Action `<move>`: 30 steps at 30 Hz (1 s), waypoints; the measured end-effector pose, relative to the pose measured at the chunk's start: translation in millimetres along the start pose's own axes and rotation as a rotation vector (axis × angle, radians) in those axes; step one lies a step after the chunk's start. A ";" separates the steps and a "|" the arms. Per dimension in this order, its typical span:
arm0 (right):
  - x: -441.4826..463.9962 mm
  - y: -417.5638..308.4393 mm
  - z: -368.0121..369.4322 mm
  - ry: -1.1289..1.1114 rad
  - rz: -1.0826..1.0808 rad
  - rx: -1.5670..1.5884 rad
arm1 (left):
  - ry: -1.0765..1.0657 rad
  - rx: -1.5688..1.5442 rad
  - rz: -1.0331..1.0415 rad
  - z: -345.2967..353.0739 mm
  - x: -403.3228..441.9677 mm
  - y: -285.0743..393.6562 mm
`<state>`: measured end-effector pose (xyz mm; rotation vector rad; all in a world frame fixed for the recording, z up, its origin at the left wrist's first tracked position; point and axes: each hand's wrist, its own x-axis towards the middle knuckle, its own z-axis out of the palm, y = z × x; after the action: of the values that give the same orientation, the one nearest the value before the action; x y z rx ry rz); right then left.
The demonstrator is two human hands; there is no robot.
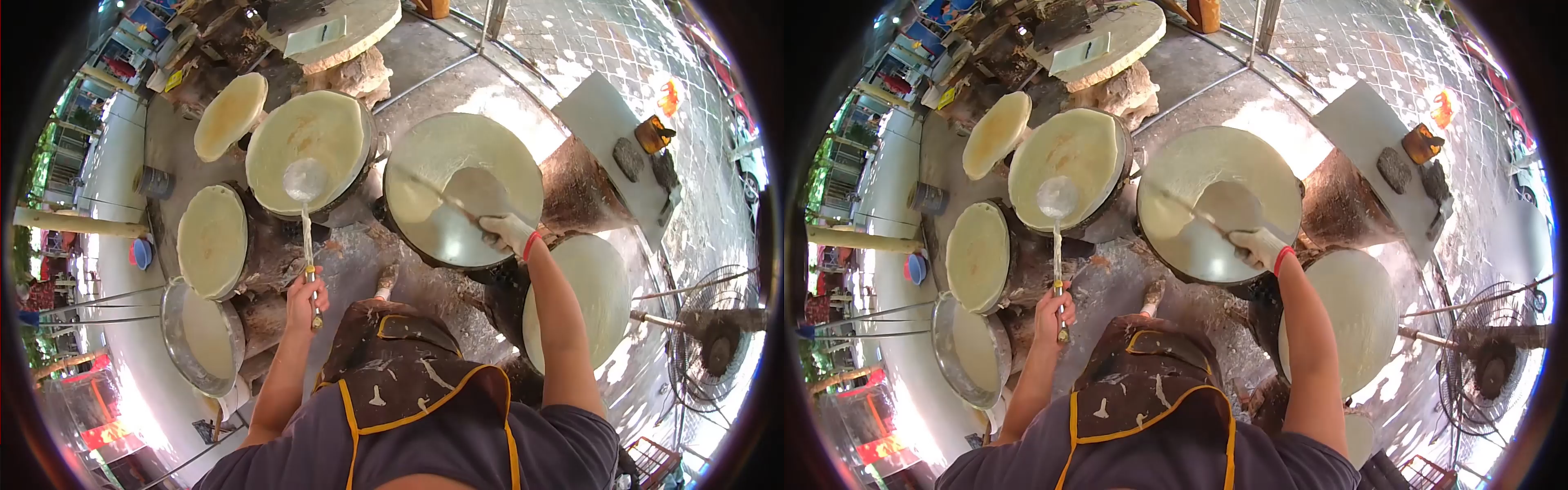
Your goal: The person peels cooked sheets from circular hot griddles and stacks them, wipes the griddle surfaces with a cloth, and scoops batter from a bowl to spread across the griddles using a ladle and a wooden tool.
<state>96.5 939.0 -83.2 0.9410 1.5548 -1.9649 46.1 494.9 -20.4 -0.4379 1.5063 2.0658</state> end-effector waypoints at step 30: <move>88.7 94.9 415.7 1.034 -0.178 0.471 | -0.417 -0.039 -0.287 -254.3 51.2 128.8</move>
<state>11.0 518.6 -158.5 2.3517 1.6786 -2.1210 -85.2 237.0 -31.5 -0.2036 1.0905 1.8224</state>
